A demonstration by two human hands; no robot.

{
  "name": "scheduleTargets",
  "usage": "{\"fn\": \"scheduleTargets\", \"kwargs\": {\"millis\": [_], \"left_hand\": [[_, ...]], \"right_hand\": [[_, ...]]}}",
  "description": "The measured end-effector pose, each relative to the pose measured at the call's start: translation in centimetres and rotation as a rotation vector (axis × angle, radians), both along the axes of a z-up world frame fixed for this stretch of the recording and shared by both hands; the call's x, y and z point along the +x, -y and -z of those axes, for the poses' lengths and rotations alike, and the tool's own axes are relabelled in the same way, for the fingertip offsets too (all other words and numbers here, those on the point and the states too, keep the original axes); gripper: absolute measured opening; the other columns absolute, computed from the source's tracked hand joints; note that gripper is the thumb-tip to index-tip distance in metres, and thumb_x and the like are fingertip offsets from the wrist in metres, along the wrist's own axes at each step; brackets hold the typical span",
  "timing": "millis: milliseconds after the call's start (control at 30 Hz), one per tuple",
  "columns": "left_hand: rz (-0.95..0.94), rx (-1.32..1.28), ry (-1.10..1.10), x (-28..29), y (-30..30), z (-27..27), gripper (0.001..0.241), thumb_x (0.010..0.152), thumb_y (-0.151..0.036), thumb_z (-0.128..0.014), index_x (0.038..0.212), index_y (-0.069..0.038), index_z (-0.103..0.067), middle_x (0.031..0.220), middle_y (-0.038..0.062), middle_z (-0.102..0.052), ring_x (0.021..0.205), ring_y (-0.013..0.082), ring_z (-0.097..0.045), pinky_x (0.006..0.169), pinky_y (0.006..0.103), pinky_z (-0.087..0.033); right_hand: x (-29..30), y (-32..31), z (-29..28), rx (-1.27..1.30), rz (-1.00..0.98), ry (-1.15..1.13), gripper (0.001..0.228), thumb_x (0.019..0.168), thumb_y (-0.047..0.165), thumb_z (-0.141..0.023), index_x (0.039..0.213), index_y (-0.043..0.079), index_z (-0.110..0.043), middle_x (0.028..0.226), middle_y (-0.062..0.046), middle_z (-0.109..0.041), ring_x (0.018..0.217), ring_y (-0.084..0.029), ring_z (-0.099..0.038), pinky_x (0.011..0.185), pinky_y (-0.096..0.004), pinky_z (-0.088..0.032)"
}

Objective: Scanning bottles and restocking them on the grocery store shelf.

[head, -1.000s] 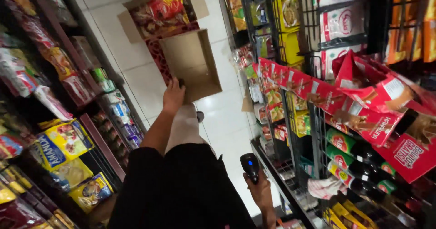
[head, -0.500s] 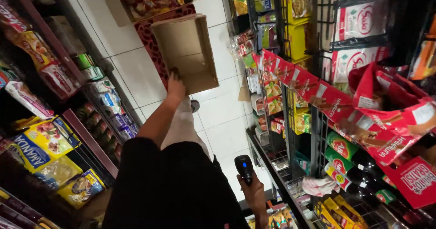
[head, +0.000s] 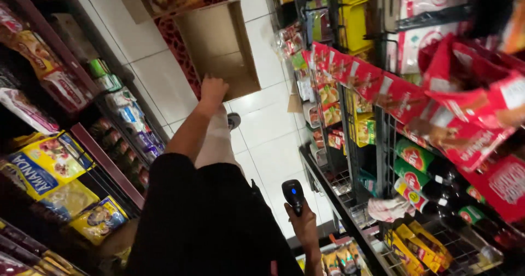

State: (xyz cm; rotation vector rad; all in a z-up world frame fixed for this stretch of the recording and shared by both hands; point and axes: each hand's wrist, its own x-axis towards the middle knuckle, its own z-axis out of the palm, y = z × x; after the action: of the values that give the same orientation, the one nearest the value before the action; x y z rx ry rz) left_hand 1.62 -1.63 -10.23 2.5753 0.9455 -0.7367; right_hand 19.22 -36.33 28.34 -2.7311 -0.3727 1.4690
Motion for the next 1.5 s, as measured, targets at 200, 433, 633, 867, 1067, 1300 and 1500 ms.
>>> {"fn": "scheduleTargets", "kwargs": {"millis": [200, 433, 633, 867, 1067, 1300, 1500], "left_hand": [[-0.083, 0.026, 0.361, 0.3, -2.2, -12.1, 0.025, 0.092, -0.030, -0.070, 0.109, -0.012, -0.070, 0.098, 0.016, -0.073, 0.103, 0.0351, -0.068, 0.096, 0.0475, -0.049], [-0.447, -0.428, 0.732, 0.4, -2.5, -27.2, 0.048, 0.085, -0.032, -0.079, 0.113, 0.000, -0.057, 0.086, 0.019, -0.065, 0.086, 0.0377, -0.059, 0.075, 0.0513, -0.049], [-0.495, -0.565, 0.970, 1.2, 0.9, -38.6, 0.025, 0.097, -0.027, -0.074, 0.094, -0.004, -0.064, 0.070, 0.002, -0.058, 0.065, 0.0104, -0.055, 0.060, 0.0289, -0.047], [-0.572, -1.341, 1.251, 5.4, 7.4, -44.8, 0.012, 0.102, -0.016, -0.066, 0.096, -0.006, -0.062, 0.067, -0.008, -0.041, 0.058, 0.0022, -0.036, 0.050, 0.0214, -0.026], [-0.499, -1.308, 1.248, 8.3, 13.6, -49.5, 0.009, 0.100, -0.013, -0.066, 0.097, -0.005, -0.064, 0.070, -0.006, -0.048, 0.062, 0.0037, -0.041, 0.055, 0.0219, -0.031], [-0.275, -1.362, 1.388, 10.3, 20.6, -54.3, 0.032, 0.100, -0.012, -0.063, 0.130, -0.003, -0.058, 0.121, 0.002, -0.064, 0.113, 0.0106, -0.058, 0.101, 0.0287, -0.047], [-0.233, -1.589, 1.339, 11.2, 22.6, -56.9, 0.037, 0.106, -0.028, -0.049, 0.137, -0.007, -0.051, 0.120, 0.007, -0.066, 0.111, 0.0124, -0.063, 0.101, 0.0289, -0.048]], "right_hand": [[-0.8, -0.2, -0.9, 0.269, 0.041, -0.005, 0.036, 0.088, 0.029, -0.075, 0.112, 0.004, -0.065, 0.062, -0.007, -0.066, 0.052, -0.016, -0.066, 0.052, -0.034, -0.055], [-1.0, 0.7, -2.2, 0.453, 0.113, 0.044, 0.035, 0.089, 0.029, -0.074, 0.109, 0.002, -0.068, 0.061, -0.009, -0.066, 0.053, -0.015, -0.064, 0.053, -0.032, -0.053], [-0.2, 2.1, -0.7, 0.716, 0.274, 0.027, 0.032, 0.097, 0.030, -0.070, 0.102, -0.002, -0.074, 0.075, -0.011, -0.073, 0.064, -0.017, -0.067, 0.060, -0.033, -0.053], [-1.8, -2.0, -10.8, 1.334, 0.867, -0.292, 0.032, 0.101, 0.027, -0.058, 0.121, 0.002, -0.056, 0.122, -0.016, -0.072, 0.100, -0.026, -0.075, 0.074, -0.040, -0.060], [-2.2, 0.7, -10.2, 1.518, 0.866, -0.063, 0.035, 0.105, 0.012, -0.064, 0.135, -0.004, -0.058, 0.119, -0.026, -0.070, 0.101, -0.030, -0.073, 0.080, -0.040, -0.056], [-3.3, 2.4, -12.2, 1.724, 1.095, 0.053, 0.045, 0.094, 0.004, -0.069, 0.135, 0.002, -0.050, 0.109, -0.012, -0.067, 0.092, -0.025, -0.070, 0.078, -0.039, -0.057], [-5.1, 2.2, -15.8, 1.673, 1.050, 0.142, 0.046, 0.092, 0.007, -0.066, 0.135, 0.001, -0.052, 0.110, -0.012, -0.070, 0.089, -0.023, -0.073, 0.076, -0.037, -0.058]]}}
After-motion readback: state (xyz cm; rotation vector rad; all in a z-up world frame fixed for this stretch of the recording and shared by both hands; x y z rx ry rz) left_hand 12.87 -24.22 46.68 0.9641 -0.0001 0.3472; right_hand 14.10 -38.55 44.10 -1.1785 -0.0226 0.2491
